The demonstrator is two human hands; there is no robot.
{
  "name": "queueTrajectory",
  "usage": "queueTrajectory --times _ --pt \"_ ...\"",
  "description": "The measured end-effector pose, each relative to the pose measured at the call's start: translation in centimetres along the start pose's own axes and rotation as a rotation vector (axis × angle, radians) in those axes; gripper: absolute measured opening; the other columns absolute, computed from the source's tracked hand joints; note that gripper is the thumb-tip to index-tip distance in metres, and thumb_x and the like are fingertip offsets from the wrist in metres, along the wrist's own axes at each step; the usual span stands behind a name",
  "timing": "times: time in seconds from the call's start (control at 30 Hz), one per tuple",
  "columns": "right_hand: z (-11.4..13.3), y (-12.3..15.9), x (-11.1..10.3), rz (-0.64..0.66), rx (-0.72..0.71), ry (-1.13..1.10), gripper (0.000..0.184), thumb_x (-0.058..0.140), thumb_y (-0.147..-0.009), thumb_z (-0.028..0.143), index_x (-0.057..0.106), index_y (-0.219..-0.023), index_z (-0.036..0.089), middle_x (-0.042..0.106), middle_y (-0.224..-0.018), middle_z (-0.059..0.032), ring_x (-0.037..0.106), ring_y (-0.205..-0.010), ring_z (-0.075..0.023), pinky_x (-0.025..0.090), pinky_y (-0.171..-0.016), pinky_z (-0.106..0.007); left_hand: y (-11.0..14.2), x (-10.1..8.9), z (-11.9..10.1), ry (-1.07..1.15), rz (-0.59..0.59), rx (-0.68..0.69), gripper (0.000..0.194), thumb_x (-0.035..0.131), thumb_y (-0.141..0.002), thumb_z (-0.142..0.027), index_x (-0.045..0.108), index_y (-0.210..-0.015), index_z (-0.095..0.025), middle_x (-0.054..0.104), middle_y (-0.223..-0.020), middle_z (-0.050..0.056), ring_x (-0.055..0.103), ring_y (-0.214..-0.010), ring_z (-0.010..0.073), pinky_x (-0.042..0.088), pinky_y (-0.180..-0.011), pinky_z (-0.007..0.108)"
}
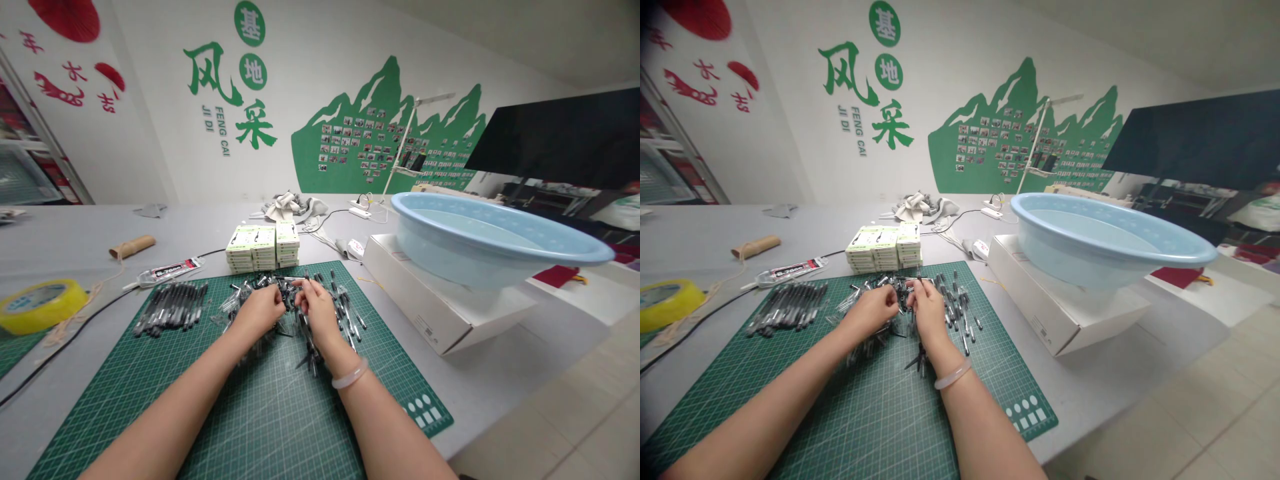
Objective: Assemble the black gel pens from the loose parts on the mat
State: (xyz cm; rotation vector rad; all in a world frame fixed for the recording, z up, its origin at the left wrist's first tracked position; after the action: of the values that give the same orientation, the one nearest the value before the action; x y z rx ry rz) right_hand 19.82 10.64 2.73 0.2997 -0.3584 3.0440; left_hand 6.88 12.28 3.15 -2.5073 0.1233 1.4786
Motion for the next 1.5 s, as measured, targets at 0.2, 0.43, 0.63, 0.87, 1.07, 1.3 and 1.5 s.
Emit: queueTrajectory --times 0.2,0.43,0.63,0.87,1.07,1.3,1.5 --pt "-0.4 1.9 3.2 0.145 -0.015 0.118 0.028 0.05 -0.088 0.043 0.061 -0.101 0.021 0.056 -0.059 0.003 0.041 -0.049 -0.012 0.03 -0.049 -0.024 1.1 -2.1 4.8 1.173 -0.016 -0.209 0.034 0.073 -0.069 -0.031 0.068 -0.097 -0.014 0.071 -0.085 0.006 0.064 -0.069 0.0138 0.052 -0.067 0.026" --pt "-1.2 3.0 4.7 0.192 -0.014 0.177 0.014 0.055 -0.085 0.038 0.057 -0.088 0.024 0.054 -0.056 0.0052 0.045 -0.052 -0.0137 0.033 -0.052 -0.023 2.2 -2.3 5.1 1.45 -0.082 -0.303 0.027 0.078 -0.067 -0.022 0.068 -0.091 -0.014 0.074 -0.093 0.009 0.069 -0.084 0.0147 0.055 -0.076 0.023" --pt "-1.1 2.9 4.8 0.201 -0.03 0.219 0.012 0.053 -0.086 0.034 0.056 -0.085 0.023 0.053 -0.056 0.0055 0.045 -0.052 -0.013 0.034 -0.054 -0.023 2.2 -1.6 4.5 1.445 -0.037 -0.283 0.029 0.078 -0.068 -0.025 0.069 -0.093 -0.014 0.074 -0.094 0.009 0.068 -0.082 0.0139 0.054 -0.077 0.023" --pt "-1.2 2.6 3.8 0.101 -0.025 0.165 0.017 0.068 -0.072 0.028 0.056 -0.083 0.022 0.053 -0.066 0.0052 0.046 -0.057 -0.0113 0.036 -0.055 -0.023 2.6 -1.7 3.8 1.347 0.006 -0.218 0.031 0.079 -0.066 -0.03 0.071 -0.09 -0.013 0.073 -0.094 0.011 0.067 -0.088 0.0178 0.051 -0.083 0.028" --pt "-3.1 3.2 4.9 0.2 0.201 0.018 0.024 0.068 -0.071 0.038 0.054 -0.07 0.019 0.054 -0.055 0.0044 0.044 -0.044 -0.0095 0.03 -0.043 -0.021 3.3 -2.3 4.1 1.312 -0.006 -0.172 0.028 0.079 -0.066 -0.032 0.072 -0.086 -0.014 0.072 -0.093 0.01 0.066 -0.086 0.0187 0.051 -0.08 0.028" --pt "-3.1 4.0 6.2 0.239 0.259 -0.217 0.031 0.075 -0.066 0.041 0.055 -0.076 0.018 0.05 -0.052 0.0077 0.034 -0.038 -0.0045 0.02 -0.038 -0.018 3.6 -2.6 3.6 1.373 0.005 -0.139 0.023 0.076 -0.069 -0.03 0.071 -0.085 -0.014 0.072 -0.091 0.008 0.065 -0.084 0.0169 0.05 -0.081 0.028" --pt "-3.7 4.6 7.0 0.329 0.341 -0.234 0.03 0.068 -0.074 0.044 0.062 -0.076 0.014 0.057 -0.057 0.0018 0.04 -0.041 -0.0045 0.02 -0.04 -0.017 3.6 -2.6 3.3 1.408 0.034 -0.115 0.022 0.074 -0.072 -0.03 0.07 -0.085 -0.014 0.071 -0.089 0.007 0.064 -0.081 0.0154 0.049 -0.076 0.026"
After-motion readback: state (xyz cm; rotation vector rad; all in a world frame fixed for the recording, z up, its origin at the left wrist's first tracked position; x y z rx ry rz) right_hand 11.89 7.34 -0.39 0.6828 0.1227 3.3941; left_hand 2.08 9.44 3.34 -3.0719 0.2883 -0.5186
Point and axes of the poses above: each hand's wrist, its own y-axis away from the middle knuckle, its own x-axis out of the palm, z = x × y, the point moved 10 cm from there along -y, towards the middle knuckle
